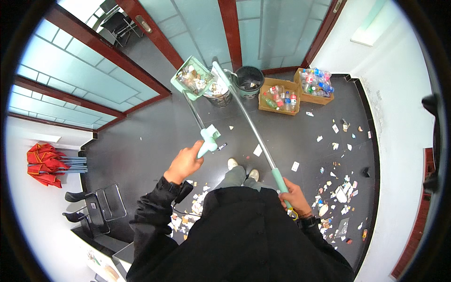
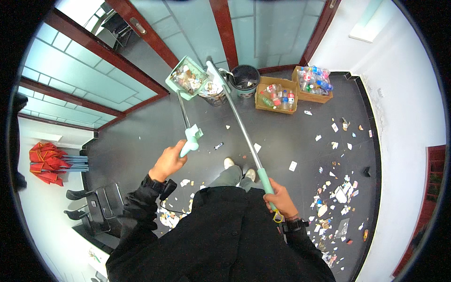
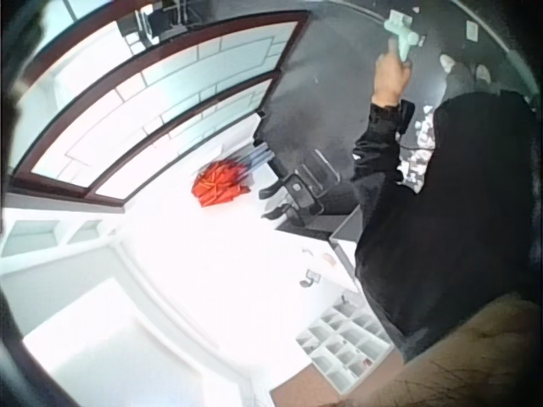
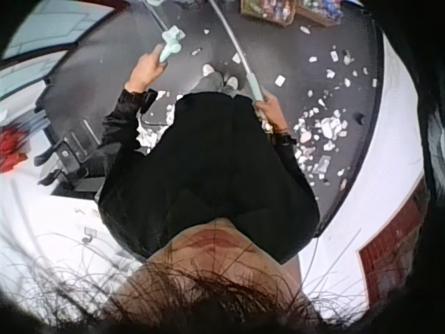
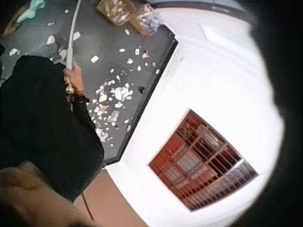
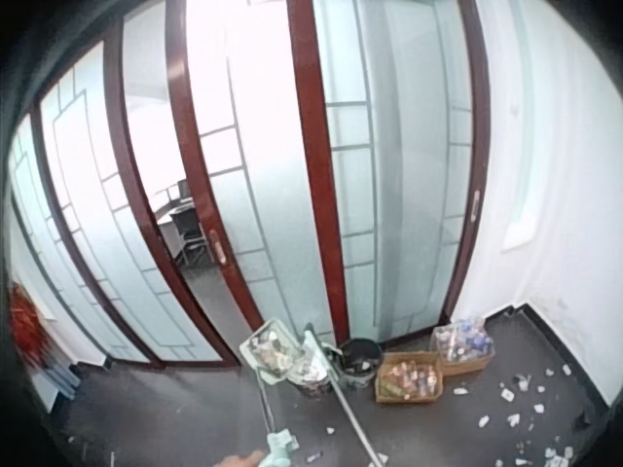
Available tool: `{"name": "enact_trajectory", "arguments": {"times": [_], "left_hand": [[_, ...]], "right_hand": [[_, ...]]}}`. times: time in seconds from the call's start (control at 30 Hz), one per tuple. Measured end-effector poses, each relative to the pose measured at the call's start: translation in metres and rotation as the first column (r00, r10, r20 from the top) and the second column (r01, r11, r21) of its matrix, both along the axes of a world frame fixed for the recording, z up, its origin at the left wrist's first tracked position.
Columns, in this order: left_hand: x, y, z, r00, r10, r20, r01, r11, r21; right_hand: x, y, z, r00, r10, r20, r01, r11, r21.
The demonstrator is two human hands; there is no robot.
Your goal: The person sweeps scattered debris on a dark floor using a broom and dustpan. They gather paper, wrappers, and small items into a pile, scoop them into the dustpan, and empty the contents into a nearby trash bin. The person repeats this cycle multiple times across different areas of the room.
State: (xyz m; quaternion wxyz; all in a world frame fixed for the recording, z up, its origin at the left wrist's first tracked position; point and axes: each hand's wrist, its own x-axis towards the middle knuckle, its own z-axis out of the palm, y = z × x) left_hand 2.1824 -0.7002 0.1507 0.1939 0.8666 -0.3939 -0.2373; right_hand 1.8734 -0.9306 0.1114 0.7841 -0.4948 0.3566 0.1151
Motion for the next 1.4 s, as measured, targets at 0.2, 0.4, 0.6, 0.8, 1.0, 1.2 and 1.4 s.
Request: {"name": "enact_trajectory", "arguments": {"times": [0.2, 0.4, 0.6, 0.8, 1.0, 1.2, 1.4], "left_hand": [[0.044, -0.011, -0.01, 0.99, -0.135, 0.05, 0.125, 0.979, 0.162], [0.063, -0.025, -0.012, 0.957, -0.283, 0.059, 0.262, 0.935, 0.238], [0.067, -0.067, -0.007, 0.917, -0.389, 0.085, 0.334, 0.869, 0.365], [0.058, -0.103, -0.006, 0.867, -0.482, 0.125, 0.373, 0.796, 0.477], [0.05, -0.12, -0.005, 0.831, -0.519, 0.198, 0.362, 0.776, 0.516], [0.048, -0.123, 0.001, 0.805, -0.563, 0.188, 0.393, 0.742, 0.543], [0.043, -0.118, 0.001, 0.781, -0.59, 0.206, 0.409, 0.732, 0.546]], "right_hand": [[0.026, 0.006, 0.007, 0.999, 0.031, -0.03, -0.032, 0.999, -0.025], [0.037, -0.007, 0.01, 1.0, -0.014, -0.025, 0.014, 1.0, -0.013], [0.05, -0.04, 0.003, 0.999, -0.013, 0.037, 0.011, 0.999, 0.047], [0.045, -0.073, -0.006, 0.999, 0.007, 0.053, -0.011, 0.997, 0.082], [0.041, -0.095, -0.011, 0.997, 0.055, 0.052, -0.058, 0.996, 0.074], [0.038, -0.104, -0.014, 0.997, 0.065, 0.048, -0.069, 0.995, 0.076], [0.033, -0.107, -0.018, 0.996, 0.067, 0.055, -0.07, 0.996, 0.061]]}}
